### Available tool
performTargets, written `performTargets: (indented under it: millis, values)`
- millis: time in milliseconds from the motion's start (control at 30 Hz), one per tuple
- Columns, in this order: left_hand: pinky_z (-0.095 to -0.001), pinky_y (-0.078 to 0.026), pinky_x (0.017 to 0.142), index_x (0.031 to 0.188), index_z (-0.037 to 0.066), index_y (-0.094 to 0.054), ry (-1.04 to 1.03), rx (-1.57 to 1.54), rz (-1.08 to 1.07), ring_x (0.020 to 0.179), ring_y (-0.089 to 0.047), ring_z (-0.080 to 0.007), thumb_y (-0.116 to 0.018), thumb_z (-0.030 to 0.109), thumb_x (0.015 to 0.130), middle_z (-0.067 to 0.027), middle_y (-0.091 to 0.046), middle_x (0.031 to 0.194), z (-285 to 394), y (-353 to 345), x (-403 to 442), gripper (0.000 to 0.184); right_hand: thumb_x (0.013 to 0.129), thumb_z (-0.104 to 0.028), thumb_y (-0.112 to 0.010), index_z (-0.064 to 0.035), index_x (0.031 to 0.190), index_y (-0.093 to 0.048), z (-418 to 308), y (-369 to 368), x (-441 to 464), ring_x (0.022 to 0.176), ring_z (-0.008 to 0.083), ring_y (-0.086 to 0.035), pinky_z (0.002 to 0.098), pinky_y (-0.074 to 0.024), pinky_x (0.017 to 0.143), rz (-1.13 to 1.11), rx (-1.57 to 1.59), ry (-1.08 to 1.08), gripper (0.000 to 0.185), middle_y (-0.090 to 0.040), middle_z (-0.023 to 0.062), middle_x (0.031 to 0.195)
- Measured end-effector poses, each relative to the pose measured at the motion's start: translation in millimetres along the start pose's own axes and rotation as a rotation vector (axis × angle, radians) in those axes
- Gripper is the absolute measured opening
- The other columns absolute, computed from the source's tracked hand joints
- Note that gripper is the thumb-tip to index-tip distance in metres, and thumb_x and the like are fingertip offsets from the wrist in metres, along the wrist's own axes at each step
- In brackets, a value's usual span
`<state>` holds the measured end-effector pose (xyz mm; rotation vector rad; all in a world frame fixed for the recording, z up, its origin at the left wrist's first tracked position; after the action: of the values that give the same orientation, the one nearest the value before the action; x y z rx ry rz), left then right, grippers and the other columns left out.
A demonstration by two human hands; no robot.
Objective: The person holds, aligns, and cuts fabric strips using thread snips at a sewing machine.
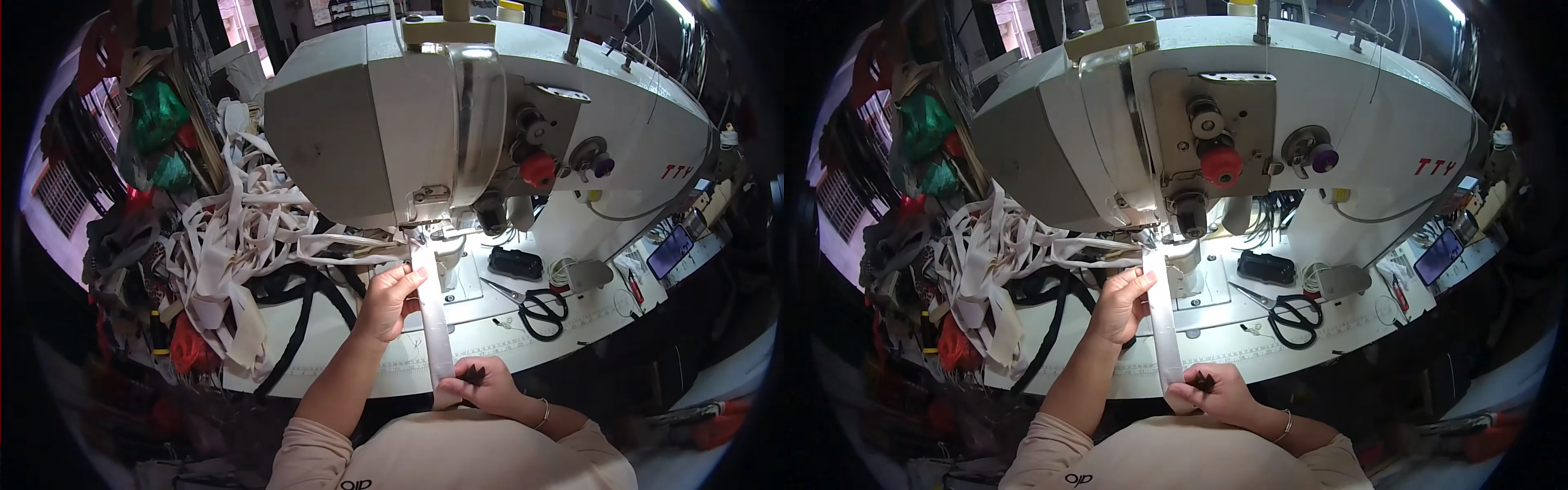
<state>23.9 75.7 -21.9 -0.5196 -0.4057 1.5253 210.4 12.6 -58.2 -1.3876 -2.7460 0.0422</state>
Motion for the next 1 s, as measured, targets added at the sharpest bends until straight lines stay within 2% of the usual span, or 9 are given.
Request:
performTargets:
  millis: [300,433,700,833,867,900,933,967,1000]
  values:
    - [-0.0147,-0.040,0.050,0.089,-0.001,-0.056,-0.066,0.132,0.061,0.056,-0.048,-0.0056,-0.051,0.009,0.083,-0.0041,-0.055,0.072,10,6,2,0.013,0.076,-0.002,-0.064,-0.0002,0.076,-0.060,8,-2,23,0.053,0.0057,-0.044,0.0158,-0.0369,0.051,0.033,-0.017,0.010,0.005,-0.056,-0.0002,0.064]
    - [-0.0167,-0.041,0.053,0.081,0.000,-0.054,-0.118,0.363,0.170,0.057,-0.047,-0.0067,-0.053,0.010,0.083,-0.0048,-0.055,0.071,4,7,-13,0.010,0.081,-0.011,-0.061,-0.0025,0.079,-0.059,2,-5,26,0.052,0.0050,-0.042,0.0160,-0.0348,0.050,0.003,0.115,-0.092,0.009,-0.055,-0.0007,0.062]
    - [-0.0180,-0.044,0.054,0.085,-0.002,-0.054,-0.102,0.312,0.030,0.059,-0.050,-0.0095,-0.053,0.008,0.083,-0.0075,-0.056,0.073,-8,4,-17,0.011,0.082,-0.011,-0.060,-0.0035,0.079,-0.059,1,4,22,0.052,0.0053,-0.045,0.0159,-0.0356,0.050,-0.001,0.163,-0.205,0.008,-0.056,-0.0001,0.063]
    - [-0.0192,-0.045,0.056,0.083,-0.004,-0.055,-0.104,0.291,0.040,0.059,-0.051,-0.0103,-0.054,0.006,0.082,-0.0080,-0.057,0.072,-13,10,-24,0.010,0.079,0.002,-0.055,-0.0014,0.079,-0.058,-33,56,26,0.055,0.0097,-0.047,0.0198,-0.0396,0.050,0.306,0.031,0.502,0.005,-0.061,0.0080,0.081]
    - [-0.0196,-0.045,0.056,0.083,-0.004,-0.055,-0.100,0.286,0.038,0.059,-0.051,-0.0105,-0.054,0.005,0.082,-0.0082,-0.057,0.071,-14,12,-25,0.010,0.082,-0.006,-0.052,-0.0029,0.079,-0.057,-69,76,15,0.056,0.0123,-0.045,0.0226,-0.0399,0.050,0.312,0.255,0.737,0.007,-0.060,0.0121,0.088]
    - [-0.0196,-0.045,0.056,0.083,-0.004,-0.055,-0.092,0.291,0.040,0.059,-0.051,-0.0105,-0.054,0.005,0.082,-0.0082,-0.057,0.071,-15,15,-29,0.010,0.087,-0.017,-0.048,-0.0020,0.082,-0.055,-83,98,-9,0.051,0.0090,-0.043,0.0196,-0.0338,0.045,0.691,0.332,0.821,0.018,-0.059,0.0116,0.089]
    - [-0.0196,-0.045,0.057,0.084,-0.004,-0.055,-0.084,0.290,0.052,0.059,-0.051,-0.0106,-0.054,0.005,0.082,-0.0084,-0.057,0.072,-17,18,-33,0.010,0.089,-0.024,-0.046,-0.0016,0.094,-0.054,-131,104,-20,0.052,0.0075,-0.039,0.0187,-0.0293,0.044,0.968,-0.356,1.221,0.024,-0.058,0.0110,0.087]
    - [-0.0196,-0.045,0.057,0.084,-0.005,-0.055,-0.076,0.291,0.060,0.059,-0.051,-0.0107,-0.054,0.005,0.082,-0.0086,-0.057,0.073,-19,20,-36,0.010,0.090,-0.026,-0.045,-0.0010,0.100,-0.051,-181,97,-35,0.051,0.0062,-0.035,0.0188,-0.0259,0.044,0.558,-0.267,1.336,0.028,-0.056,0.0078,0.079]
    - [-0.0196,-0.045,0.058,0.085,-0.005,-0.054,-0.069,0.292,0.066,0.060,-0.051,-0.0108,-0.054,0.005,0.082,-0.0088,-0.057,0.073,-20,22,-38,0.010,0.090,-0.029,-0.043,-0.0014,0.105,-0.050,-207,85,-49,0.050,0.0050,-0.030,0.0190,-0.0239,0.043,0.865,-0.123,1.599,0.032,-0.060,0.0066,0.081]
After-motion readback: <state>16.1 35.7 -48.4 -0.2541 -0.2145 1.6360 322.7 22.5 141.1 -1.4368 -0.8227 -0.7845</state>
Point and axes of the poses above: each hand's wrist, its own x-axis towards the middle knuckle, its own y-axis out of the back of the hand, z = x × y, the point moved 1 cm from there along x, towards the middle knuckle
